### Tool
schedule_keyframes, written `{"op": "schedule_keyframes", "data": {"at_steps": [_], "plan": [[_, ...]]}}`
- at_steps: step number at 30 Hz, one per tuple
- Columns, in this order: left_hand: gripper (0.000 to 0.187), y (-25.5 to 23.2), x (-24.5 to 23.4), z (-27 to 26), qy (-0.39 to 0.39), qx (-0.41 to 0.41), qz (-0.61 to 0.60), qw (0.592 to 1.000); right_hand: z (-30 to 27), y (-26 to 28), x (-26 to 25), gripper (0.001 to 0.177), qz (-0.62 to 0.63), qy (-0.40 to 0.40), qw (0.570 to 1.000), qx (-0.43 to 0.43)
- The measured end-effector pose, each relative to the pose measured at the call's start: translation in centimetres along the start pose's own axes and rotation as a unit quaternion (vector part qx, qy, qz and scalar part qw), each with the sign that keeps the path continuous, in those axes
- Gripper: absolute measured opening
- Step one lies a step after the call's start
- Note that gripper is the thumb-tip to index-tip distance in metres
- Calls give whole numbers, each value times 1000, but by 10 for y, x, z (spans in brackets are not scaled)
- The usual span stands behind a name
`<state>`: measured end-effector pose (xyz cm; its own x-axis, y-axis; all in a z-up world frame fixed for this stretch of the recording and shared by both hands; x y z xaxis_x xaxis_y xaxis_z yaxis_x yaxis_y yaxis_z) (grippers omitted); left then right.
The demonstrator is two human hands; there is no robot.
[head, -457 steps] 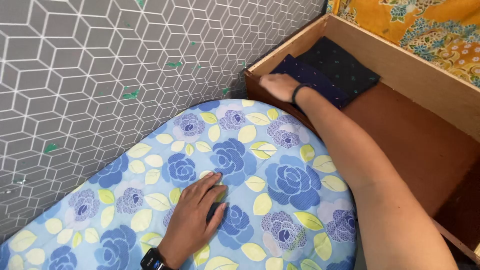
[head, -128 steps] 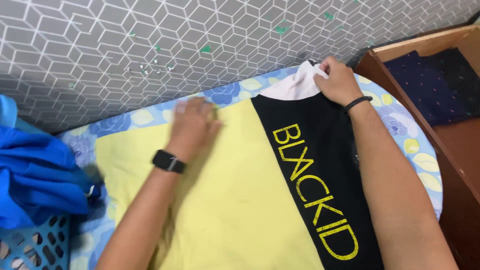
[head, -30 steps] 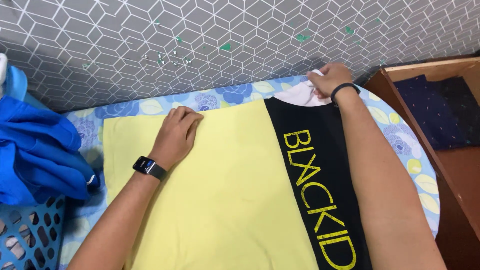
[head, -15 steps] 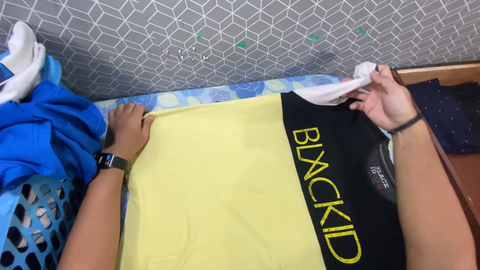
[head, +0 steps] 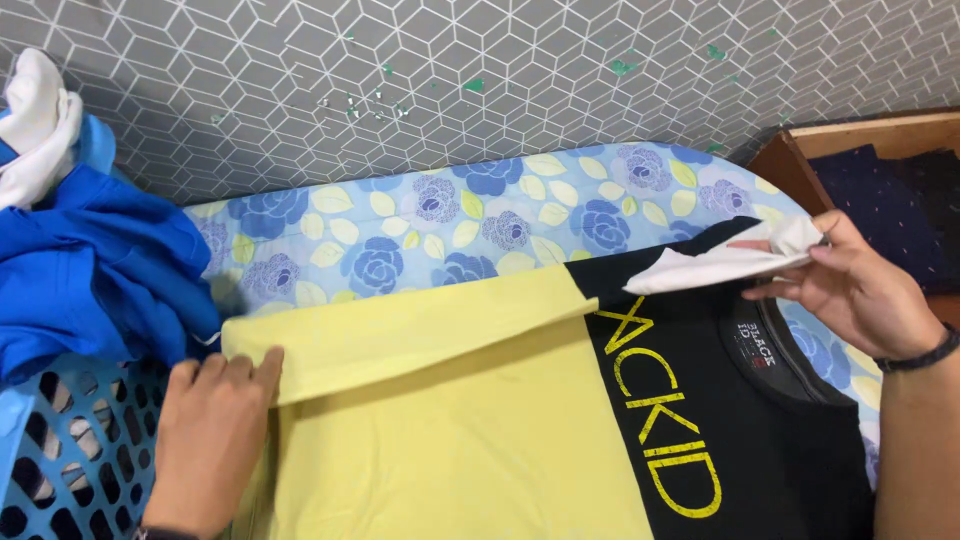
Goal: Folding a t-shirt on a bed
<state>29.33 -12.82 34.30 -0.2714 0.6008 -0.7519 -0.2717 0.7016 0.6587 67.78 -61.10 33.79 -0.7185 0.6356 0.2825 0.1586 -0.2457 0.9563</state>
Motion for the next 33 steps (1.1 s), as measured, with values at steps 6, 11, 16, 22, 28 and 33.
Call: {"op": "schedule_keyframes", "data": {"at_steps": [6,11,16,22,28,33], "plan": [[70,-17,32,-17,129,38,-53,989,-33,-21,-36,12,-5,-47,998,46],[102,-10,28,-10,314,25,-220,923,-65,-45,-85,18,-140,-66,971,181],[71,5,11,48,101,17,-332,938,-33,10,-23,35,-414,-165,850,281],[45,1,39,87,-5,85,-419,904,38,-15,-50,45,-610,-139,765,152],[12,10,73,92,14,67,-494,867,55,-20,-58,25,-526,-84,811,240],[33,32,66,85,84,-36,-517,851,36,9,-83,24,-461,-107,851,226]]}}
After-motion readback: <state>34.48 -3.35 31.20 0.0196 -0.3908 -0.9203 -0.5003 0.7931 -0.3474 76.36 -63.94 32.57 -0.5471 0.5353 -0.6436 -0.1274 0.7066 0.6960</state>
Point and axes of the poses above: each hand's wrist, its own z-axis towards the middle knuckle, its own x-axis out of the palm, y = z × x, the point moved 7 cm from there along z, towards the middle knuckle, and after that the axes turned 5 degrees about y, right-handed, at the moved point
